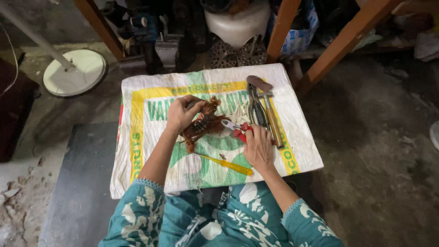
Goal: The person uses a pair of pliers and a screwdriver to manipulate copper wiring on an electric motor stator, pulling and separating wires while the component rests on a sack.
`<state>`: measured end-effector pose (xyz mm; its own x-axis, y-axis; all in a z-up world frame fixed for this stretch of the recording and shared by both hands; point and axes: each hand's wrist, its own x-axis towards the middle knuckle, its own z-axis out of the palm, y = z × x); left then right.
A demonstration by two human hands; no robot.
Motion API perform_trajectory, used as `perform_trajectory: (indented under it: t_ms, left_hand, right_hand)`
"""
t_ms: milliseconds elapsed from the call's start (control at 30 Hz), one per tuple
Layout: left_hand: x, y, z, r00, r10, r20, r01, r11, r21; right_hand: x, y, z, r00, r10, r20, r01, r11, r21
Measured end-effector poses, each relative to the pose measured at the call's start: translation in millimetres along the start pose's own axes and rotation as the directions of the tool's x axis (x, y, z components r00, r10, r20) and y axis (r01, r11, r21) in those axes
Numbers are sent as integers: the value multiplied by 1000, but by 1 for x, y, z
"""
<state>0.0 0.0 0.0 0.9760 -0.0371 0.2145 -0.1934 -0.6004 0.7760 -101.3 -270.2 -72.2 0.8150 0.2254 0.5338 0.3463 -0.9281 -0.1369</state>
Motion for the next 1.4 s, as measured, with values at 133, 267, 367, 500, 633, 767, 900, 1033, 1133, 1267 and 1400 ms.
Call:
perform_trajectory:
  t_ms: [133,267,367,500,633,767,900,1033,1133,1267,1400]
  left_hand:
    - [-4,2,-1,998,62,31,-61,997,-40]
    - [-2,0,-3,994,76,73,-71,995,-77]
    - [0,-3,-6,994,34,101,-22,992,-124]
    - [-5,-9,-8,997,39,67,-20,964,-267]
    - [-8,-13,-7,1000,13,7,-11,971,-238]
    - [-9,-18,-8,1000,11,26,-2,950,-311]
    - [-14,-21,-9,989,-42,139,102,882,-460]
    - [-16,-27,-8,993,-2,117,49,912,-407]
    - [-14,-34,-6,997,19,71,14,900,-436]
    - [-6,-38,-10,999,10,32,4,918,-396]
    - [-6,-28,-10,998,-39,51,49,974,-223]
  right_hand:
    - [2,1,1,1000,-4,-22,5,1000,20]
    - [0,2,2,1000,8,-21,-7,1000,30]
    - [1,1,3,998,-11,-62,13,999,36]
    - [3,2,2,997,5,-83,-1,998,56]
    - [5,1,1,995,80,-57,-78,996,36]
    - [7,0,5,986,143,-85,-141,989,36]
    - [7,1,9,985,130,-111,-131,991,-9]
    - [5,4,13,991,109,-80,-108,994,25]
    - [2,6,13,992,95,-87,-91,995,39]
    - [5,6,16,993,84,-80,-81,996,45]
    - [1,8,15,995,77,-69,-74,996,40]
